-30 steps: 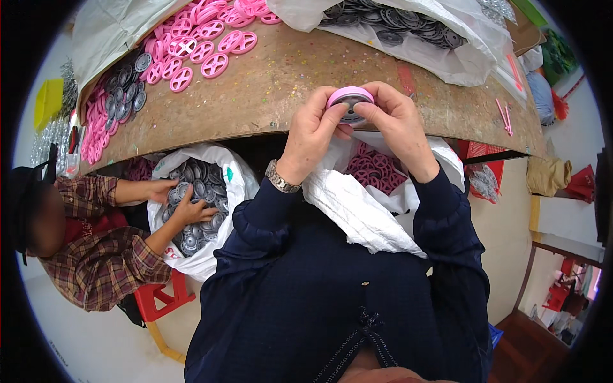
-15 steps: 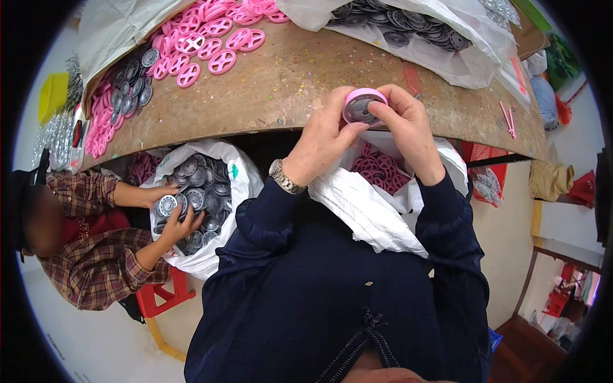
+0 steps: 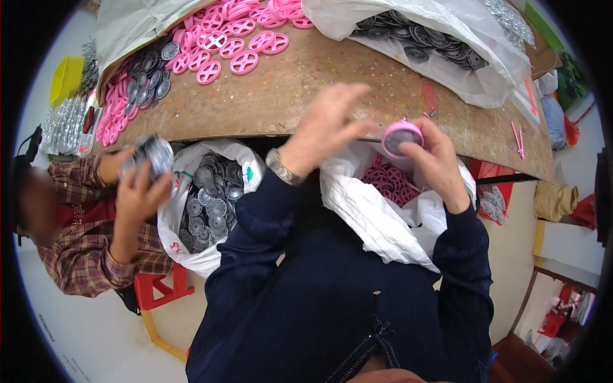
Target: Assemble circular plastic toy components by joining pink and grey parts together at a workbench.
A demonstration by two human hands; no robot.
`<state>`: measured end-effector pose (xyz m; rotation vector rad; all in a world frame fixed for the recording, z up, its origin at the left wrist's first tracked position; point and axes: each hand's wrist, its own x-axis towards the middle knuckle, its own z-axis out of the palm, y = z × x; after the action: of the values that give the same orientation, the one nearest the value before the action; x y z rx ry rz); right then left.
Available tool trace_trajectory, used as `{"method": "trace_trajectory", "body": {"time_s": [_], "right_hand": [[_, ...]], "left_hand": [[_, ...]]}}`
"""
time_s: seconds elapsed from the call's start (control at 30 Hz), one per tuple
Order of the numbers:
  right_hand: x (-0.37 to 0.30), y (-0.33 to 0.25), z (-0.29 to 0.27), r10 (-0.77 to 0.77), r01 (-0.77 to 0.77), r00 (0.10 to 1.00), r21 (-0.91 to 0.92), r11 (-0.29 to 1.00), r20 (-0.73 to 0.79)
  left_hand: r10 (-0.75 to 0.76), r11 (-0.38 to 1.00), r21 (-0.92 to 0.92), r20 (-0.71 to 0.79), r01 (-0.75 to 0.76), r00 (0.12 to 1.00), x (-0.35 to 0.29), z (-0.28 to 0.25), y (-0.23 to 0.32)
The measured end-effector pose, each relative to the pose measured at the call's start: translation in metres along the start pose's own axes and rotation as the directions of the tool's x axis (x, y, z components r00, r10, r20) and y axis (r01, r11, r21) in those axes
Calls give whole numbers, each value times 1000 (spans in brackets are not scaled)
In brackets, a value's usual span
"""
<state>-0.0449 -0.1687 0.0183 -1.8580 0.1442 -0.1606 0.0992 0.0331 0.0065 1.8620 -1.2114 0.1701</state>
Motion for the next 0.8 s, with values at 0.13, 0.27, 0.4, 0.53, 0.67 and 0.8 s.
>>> {"method": "trace_trajectory", "body": {"time_s": [0.13, 0.27, 0.4, 0.53, 0.67, 0.8], "right_hand": [[-23, 6, -22, 169, -55, 962, -453, 890, 216], [-38, 22, -24, 109, 134, 935, -622, 772, 337], [-39, 41, -16, 72, 168, 946, -667, 726, 317], [-35, 41, -6, 55, 178, 944, -643, 745, 325], [-29, 32, 2, 66, 198, 926, -626, 754, 373], [-26, 26, 7, 63, 208, 914, -598, 774, 400]], "left_hand": [[18, 847, 515, -272, 129, 962, 23, -46, -68], [-181, 628, 687, -329, 366, 927, 41, -71, -129], [-417, 481, 709, -332, 516, 846, 55, -88, -166], [-563, 449, 688, -277, 570, 778, 66, -89, -174], [-577, 469, 676, -253, 568, 777, 62, -85, -173], [-426, 589, 667, -224, 457, 877, 44, -68, -153]]}}
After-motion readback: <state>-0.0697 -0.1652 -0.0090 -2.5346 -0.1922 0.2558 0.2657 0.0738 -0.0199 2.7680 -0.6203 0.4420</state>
